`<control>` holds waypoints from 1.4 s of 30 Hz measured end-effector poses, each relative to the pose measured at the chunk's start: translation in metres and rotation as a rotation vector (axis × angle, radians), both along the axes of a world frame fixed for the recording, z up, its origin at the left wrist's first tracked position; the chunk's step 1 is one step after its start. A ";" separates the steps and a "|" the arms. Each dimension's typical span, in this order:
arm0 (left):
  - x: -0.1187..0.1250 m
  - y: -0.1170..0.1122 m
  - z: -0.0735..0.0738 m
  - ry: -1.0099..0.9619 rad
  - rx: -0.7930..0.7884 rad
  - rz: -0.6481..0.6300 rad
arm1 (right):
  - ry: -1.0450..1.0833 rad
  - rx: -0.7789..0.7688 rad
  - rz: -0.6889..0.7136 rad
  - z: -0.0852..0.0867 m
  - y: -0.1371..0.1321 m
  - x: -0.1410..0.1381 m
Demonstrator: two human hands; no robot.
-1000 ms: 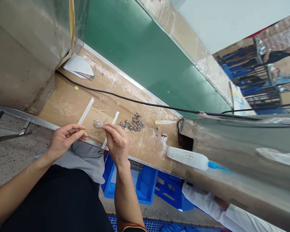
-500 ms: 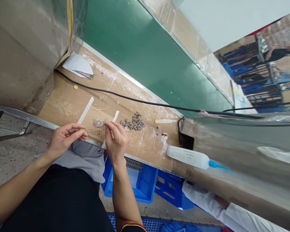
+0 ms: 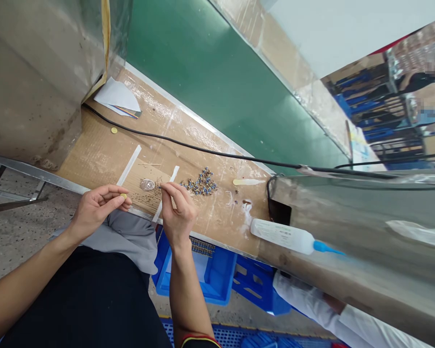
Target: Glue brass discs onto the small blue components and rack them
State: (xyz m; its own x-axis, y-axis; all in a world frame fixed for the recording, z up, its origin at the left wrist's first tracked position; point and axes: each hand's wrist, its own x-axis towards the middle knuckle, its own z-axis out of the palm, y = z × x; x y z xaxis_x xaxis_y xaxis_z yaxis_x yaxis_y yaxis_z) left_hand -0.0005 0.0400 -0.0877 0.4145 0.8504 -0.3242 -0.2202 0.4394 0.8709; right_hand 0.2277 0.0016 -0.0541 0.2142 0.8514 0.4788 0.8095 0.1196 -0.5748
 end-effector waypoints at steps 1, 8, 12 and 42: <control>0.000 0.000 0.000 0.000 0.003 0.001 | 0.010 -0.004 0.023 0.001 0.000 0.000; 0.000 0.000 0.003 0.002 0.009 -0.006 | 0.037 -0.049 0.112 -0.001 0.003 0.000; 0.000 0.000 0.002 -0.008 0.005 0.002 | 0.025 -0.057 0.126 -0.003 0.001 0.000; 0.004 -0.022 0.029 0.064 0.007 -0.045 | 0.277 0.048 0.058 0.033 -0.034 -0.030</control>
